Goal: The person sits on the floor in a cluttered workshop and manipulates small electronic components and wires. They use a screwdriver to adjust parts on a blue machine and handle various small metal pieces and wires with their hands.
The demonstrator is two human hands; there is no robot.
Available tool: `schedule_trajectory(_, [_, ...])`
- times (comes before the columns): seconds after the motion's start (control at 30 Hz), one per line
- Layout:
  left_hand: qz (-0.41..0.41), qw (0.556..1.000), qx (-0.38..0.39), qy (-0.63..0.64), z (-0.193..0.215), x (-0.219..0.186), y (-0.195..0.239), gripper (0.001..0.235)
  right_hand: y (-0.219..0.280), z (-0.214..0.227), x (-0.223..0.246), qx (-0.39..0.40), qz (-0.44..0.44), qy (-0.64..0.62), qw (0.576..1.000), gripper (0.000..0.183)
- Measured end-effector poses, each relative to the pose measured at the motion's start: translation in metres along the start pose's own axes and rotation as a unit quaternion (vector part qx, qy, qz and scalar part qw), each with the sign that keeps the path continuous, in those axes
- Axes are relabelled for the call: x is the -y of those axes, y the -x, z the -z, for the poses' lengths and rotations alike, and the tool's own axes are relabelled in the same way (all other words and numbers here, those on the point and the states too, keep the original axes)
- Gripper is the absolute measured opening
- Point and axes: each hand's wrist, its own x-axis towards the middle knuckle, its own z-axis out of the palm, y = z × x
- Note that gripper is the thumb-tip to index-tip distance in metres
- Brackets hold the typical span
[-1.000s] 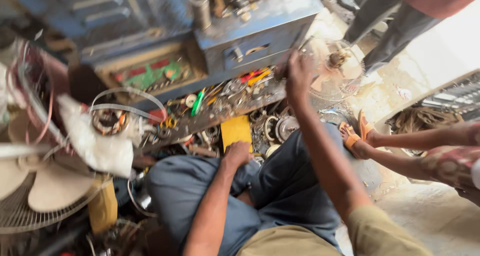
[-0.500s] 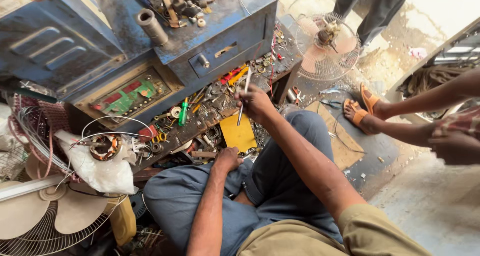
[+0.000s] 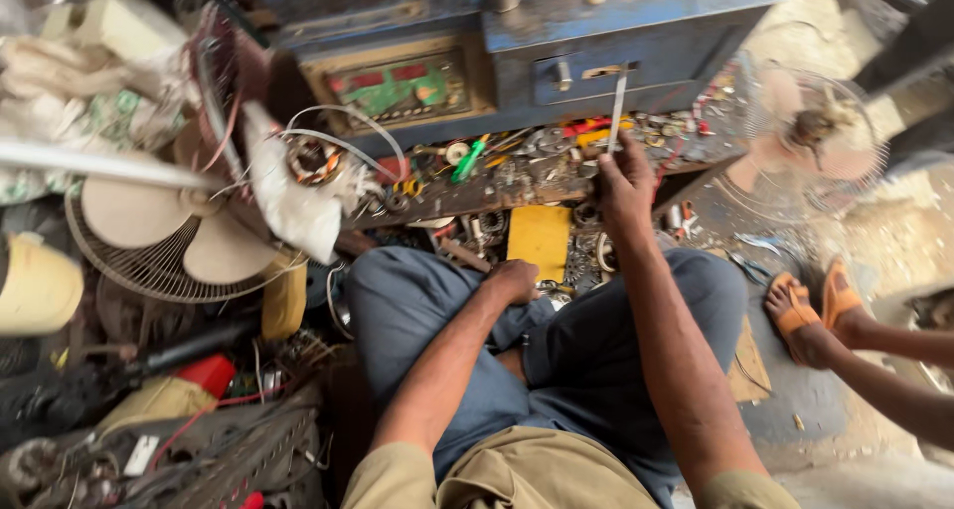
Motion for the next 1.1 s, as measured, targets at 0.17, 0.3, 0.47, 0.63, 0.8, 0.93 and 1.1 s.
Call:
schedule_trajectory(0.17, [-0.034,0.999,-0.037,-0.008,-0.009,0.002,-0.009,0.043,-0.004,-0.030,0.016,0.000,0.228,0.271,0.935,0.045])
schedule_trajectory(0.3, [-0.048,0.998,-0.050,-0.006,-0.021,0.007,-0.010,0.044,-0.024,-0.040,0.013,-0.013,0.144,0.343,0.928,0.024])
schedule_trajectory(0.47, [-0.050,0.996,-0.067,-0.023,-0.034,0.013,-0.027,0.041,-0.013,-0.033,-0.001,0.032,0.139,0.196,0.970,0.019])
schedule_trajectory(0.63, [-0.067,0.995,-0.070,-0.010,-0.042,0.016,-0.035,0.044,0.009,-0.037,0.001,0.038,0.141,0.254,0.956,0.016])
schedule_trajectory(0.8, [-0.062,0.995,-0.080,-0.002,-0.033,0.011,-0.019,0.045,0.012,-0.044,0.008,0.083,0.111,0.138,0.981,0.032])
schedule_trajectory(0.93, [-0.032,0.997,-0.063,0.016,-0.024,0.002,-0.013,0.044,0.014,-0.039,0.011,0.123,0.136,0.164,0.969,0.042])
schedule_trajectory(1.1, [-0.066,0.997,-0.038,-0.012,-0.021,0.017,-0.011,0.044,0.016,-0.044,-0.003,0.099,0.151,0.221,0.958,0.044])
